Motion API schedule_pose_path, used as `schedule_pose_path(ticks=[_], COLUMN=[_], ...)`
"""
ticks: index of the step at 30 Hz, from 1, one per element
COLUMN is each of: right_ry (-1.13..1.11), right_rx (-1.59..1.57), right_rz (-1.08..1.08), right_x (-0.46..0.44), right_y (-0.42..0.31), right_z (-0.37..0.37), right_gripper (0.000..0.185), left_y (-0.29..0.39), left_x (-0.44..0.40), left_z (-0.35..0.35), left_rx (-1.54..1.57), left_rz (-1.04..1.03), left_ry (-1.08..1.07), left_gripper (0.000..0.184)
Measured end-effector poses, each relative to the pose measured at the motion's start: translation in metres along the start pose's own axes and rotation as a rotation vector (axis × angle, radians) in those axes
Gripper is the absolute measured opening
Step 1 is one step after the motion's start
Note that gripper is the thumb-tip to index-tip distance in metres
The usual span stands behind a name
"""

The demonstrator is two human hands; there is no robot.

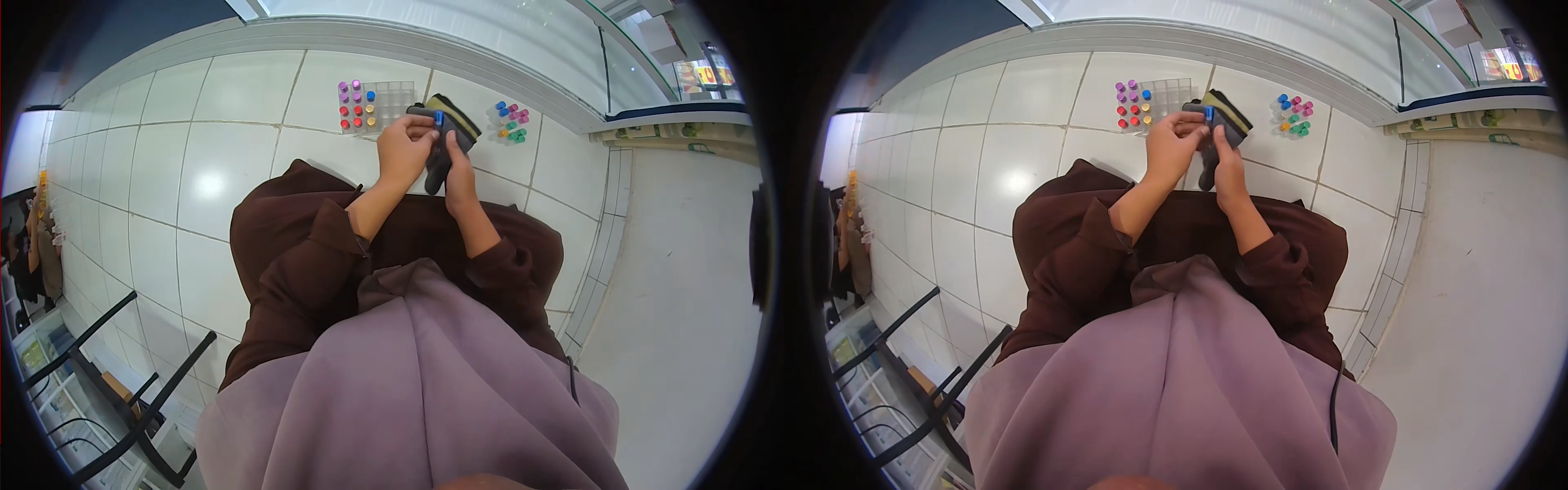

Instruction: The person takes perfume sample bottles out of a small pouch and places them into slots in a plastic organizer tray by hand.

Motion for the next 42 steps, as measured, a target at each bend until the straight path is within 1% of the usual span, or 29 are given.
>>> schedule_pose_path(ticks=[1,4,5,7,8,9,10,11,12,13,14,16,18,19,21,22,24,25,28,29,32,35,38,39,42], right_ry=[-0.01,-0.021,-0.024,-0.033,-0.01,0.014,0.036,0.062,0.059,0.056,0.054,0.101,0.162,0.176,0.211,0.201,0.183,0.297,0.344,0.351,0.315,0.35,0.375,0.291,0.115], right_rx=[-0.021,-0.013,-0.03,-0.065,-0.045,-0.025,-0.006,0.018,0.063,0.106,0.148,0.242,0.369,0.397,0.455,0.547,0.734,0.732,0.792,0.783,0.733,0.19,-0.259,-0.376,-0.469], right_rz=[0.025,0.032,0.016,-0.015,0.013,0.041,0.07,0.148,0.269,0.39,0.511,0.522,0.531,0.545,0.569,0.585,0.611,0.609,0.529,0.528,0.366,0.213,0.098,0.041,-0.018], right_x=[0.004,0.003,0.002,0.001,0.0,-0.002,-0.004,-0.008,-0.008,-0.007,-0.006,-0.016,-0.013,-0.011,-0.005,-0.003,-0.004,-0.004,-0.014,-0.017,-0.027,-0.023,-0.025,-0.02,-0.004], right_y=[0.001,0.007,0.007,0.0,-0.005,-0.011,-0.015,-0.017,-0.023,-0.028,-0.032,-0.011,-0.008,-0.01,-0.019,-0.026,-0.038,-0.036,-0.031,-0.031,-0.018,-0.018,-0.018,-0.025,-0.04], right_z=[-0.005,-0.004,-0.003,-0.001,0.001,0.002,0.004,0.006,0.004,0.001,-0.001,0.009,0.011,0.01,0.009,0.008,0.008,0.009,0.019,0.022,0.03,0.028,0.033,0.028,0.009], right_gripper=[0.048,0.05,0.05,0.05,0.05,0.049,0.049,0.047,0.045,0.044,0.042,0.037,0.035,0.035,0.033,0.032,0.032,0.033,0.035,0.037,0.039,0.04,0.039,0.035,0.033], left_y=[0.003,0.008,0.01,0.006,0.003,0.011,0.012,0.014,0.021,0.023,0.027,0.032,0.02,0.014,0.004,0.002,0.007,0.012,0.04,0.048,0.05,0.03,0.006,0.004,0.01], left_x=[-0.003,-0.005,-0.001,0.005,0.007,0.009,0.009,0.009,0.009,0.009,0.009,0.011,0.007,0.005,0.005,0.007,0.011,0.015,0.024,0.029,0.032,0.019,0.007,0.005,0.011], left_z=[0.003,0.001,-0.001,-0.008,-0.01,-0.012,-0.012,-0.011,-0.01,-0.01,-0.008,-0.007,-0.006,-0.007,-0.009,-0.01,-0.014,-0.016,-0.011,-0.01,-0.013,-0.011,-0.007,-0.007,-0.011], left_rx=[0.028,-0.066,-0.257,-0.31,-0.336,-0.352,-0.392,-0.432,-0.474,-0.494,-0.47,-0.419,-0.388,-0.37,-0.284,-0.24,-0.268,-0.28,-0.752,-0.842,-0.862,-0.854,-0.452,-0.342,-0.081], left_rz=[-0.006,-0.105,-0.179,-0.223,-0.246,-0.351,-0.304,-0.257,-0.21,-0.193,-0.21,-0.243,-0.206,-0.186,-0.125,-0.092,-0.211,-0.27,-0.459,-0.511,-0.606,-0.286,-0.051,0.05,0.268], left_ry=[0.035,-0.031,-0.065,-0.069,-0.07,-0.06,-0.08,-0.099,-0.118,-0.167,-0.139,-0.085,-0.133,-0.158,-0.274,-0.334,-0.353,-0.365,-0.307,-0.227,-0.219,-0.288,-0.283,-0.287,-0.361], left_gripper=[0.025,0.028,0.029,0.029,0.028,0.028,0.027,0.027,0.026,0.029,0.03,0.031,0.029,0.027,0.028,0.028,0.028,0.027,0.023,0.018,0.017,0.029,0.042,0.043,0.042])
Point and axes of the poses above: each hand's wrist, its own x-axis away from the middle knuckle, its own z-axis out of the back of the hand, y = z × x, the point moved 4 cm from there along -x, towards the middle knuckle, and after that the axes turned 6 degrees about y, right-handed, at the moved point
